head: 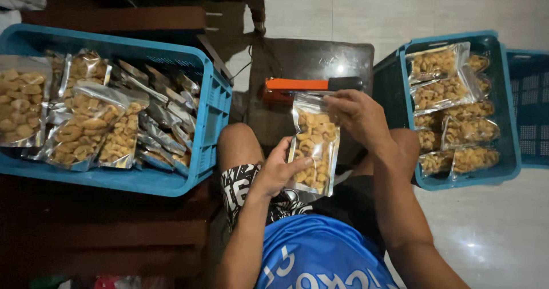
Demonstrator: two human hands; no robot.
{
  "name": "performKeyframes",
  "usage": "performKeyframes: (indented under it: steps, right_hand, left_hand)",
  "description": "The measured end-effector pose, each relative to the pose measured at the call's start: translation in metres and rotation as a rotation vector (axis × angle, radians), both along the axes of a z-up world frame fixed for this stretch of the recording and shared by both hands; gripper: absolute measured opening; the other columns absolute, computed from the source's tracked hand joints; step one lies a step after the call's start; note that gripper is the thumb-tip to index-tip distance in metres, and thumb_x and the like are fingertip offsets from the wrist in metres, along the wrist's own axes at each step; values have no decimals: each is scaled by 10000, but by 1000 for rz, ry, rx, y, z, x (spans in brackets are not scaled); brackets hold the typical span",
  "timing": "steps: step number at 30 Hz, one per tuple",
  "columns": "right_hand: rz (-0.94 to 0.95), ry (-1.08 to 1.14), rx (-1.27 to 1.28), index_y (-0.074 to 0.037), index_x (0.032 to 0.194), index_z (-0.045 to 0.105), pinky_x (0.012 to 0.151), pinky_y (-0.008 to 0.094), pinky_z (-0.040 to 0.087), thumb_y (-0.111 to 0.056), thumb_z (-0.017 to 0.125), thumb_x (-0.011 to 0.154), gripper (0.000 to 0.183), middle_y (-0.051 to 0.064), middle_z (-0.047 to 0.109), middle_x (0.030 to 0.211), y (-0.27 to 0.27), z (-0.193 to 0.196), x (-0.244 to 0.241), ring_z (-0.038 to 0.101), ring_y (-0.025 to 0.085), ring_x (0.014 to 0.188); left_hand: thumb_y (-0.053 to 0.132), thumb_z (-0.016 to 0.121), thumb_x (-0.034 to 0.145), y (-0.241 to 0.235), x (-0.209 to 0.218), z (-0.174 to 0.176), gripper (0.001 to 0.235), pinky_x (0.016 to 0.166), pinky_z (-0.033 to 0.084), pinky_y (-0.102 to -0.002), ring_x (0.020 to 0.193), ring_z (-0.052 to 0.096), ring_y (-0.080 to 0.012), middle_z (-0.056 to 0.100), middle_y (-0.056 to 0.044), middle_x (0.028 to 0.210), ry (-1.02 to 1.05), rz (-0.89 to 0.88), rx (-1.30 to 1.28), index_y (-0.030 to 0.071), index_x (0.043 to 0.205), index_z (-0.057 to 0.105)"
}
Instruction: The person places individual plastic bags containing snacks onto a heat sealer to seal them, then organizes the sealed bags into blue plastic crates.
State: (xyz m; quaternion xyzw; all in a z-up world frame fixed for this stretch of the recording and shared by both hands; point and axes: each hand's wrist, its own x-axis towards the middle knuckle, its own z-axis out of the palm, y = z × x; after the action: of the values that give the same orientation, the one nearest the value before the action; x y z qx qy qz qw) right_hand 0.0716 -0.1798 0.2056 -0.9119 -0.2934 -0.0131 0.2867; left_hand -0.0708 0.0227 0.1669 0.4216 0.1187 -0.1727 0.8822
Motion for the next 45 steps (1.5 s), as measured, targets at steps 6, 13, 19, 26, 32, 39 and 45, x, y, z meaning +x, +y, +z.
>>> performKeyframes:
  steps: [6,13,19,26,32,39,45]
  right_hand:
    - [-175,486,288,-98,1118,734,749,320,595,-192,752,919,221,55,720,1115,10,-2,0,690,178,850]
    - [-316,698,238,-17,1174,710,802,305,578,-247,750,972,308,130,774,1047,-2,-35,16,701,156,907]
    - [-217,1046,739,-106,1509,427,793,317,560,-294,699,919,676,49,609,1384,-22,-66,-14,631,140,1079]
    - [-347,1037,1292,-30,1428,522,960,322,556,-174,730,921,567,64,682,1247,-90,-66,-30,679,160,1094]
    - [-1070,703,1560,-120,1241,614,643,317,577,-255,700,969,316,-6,703,1008,-223,-118,-13,708,151,900]
    - [-1099,468,1785,-45,1319,617,877,439,682,-169,744,998,367,102,730,1196,-326,-293,2,755,251,1055]
    - [-960,696,2001,-32,1346,606,958,456,636,-196,709,1062,343,144,702,1214,-344,-319,-3,715,296,1093]
  left_hand:
    - [114,793,870,8,2,3,621,939,558,-310,1058,646,-127,664,-75,1185,-43,-37,57,-23,1382,470]
    - [92,788,842,10,9,2,603,869,583,-308,992,670,-125,684,-74,1131,-104,-139,393,-19,1355,491]
    - [11,704,967,-8,28,-4,547,897,538,-320,996,630,-175,670,-130,1213,-116,15,189,-77,1459,482]
    - [25,694,981,-78,70,2,789,1130,445,-313,1362,514,-147,454,-95,1554,-277,-74,381,-9,1610,219]
    - [102,730,979,-99,91,-11,259,708,503,-234,804,601,-81,642,-42,940,-94,-54,441,-53,1175,665]
    - [282,655,1013,-114,88,-38,302,444,365,-212,475,448,-46,519,42,582,170,-100,502,-1,958,740]
    - [306,595,1059,-109,92,-49,336,454,380,-217,489,449,-33,491,57,587,123,-74,574,20,951,736]
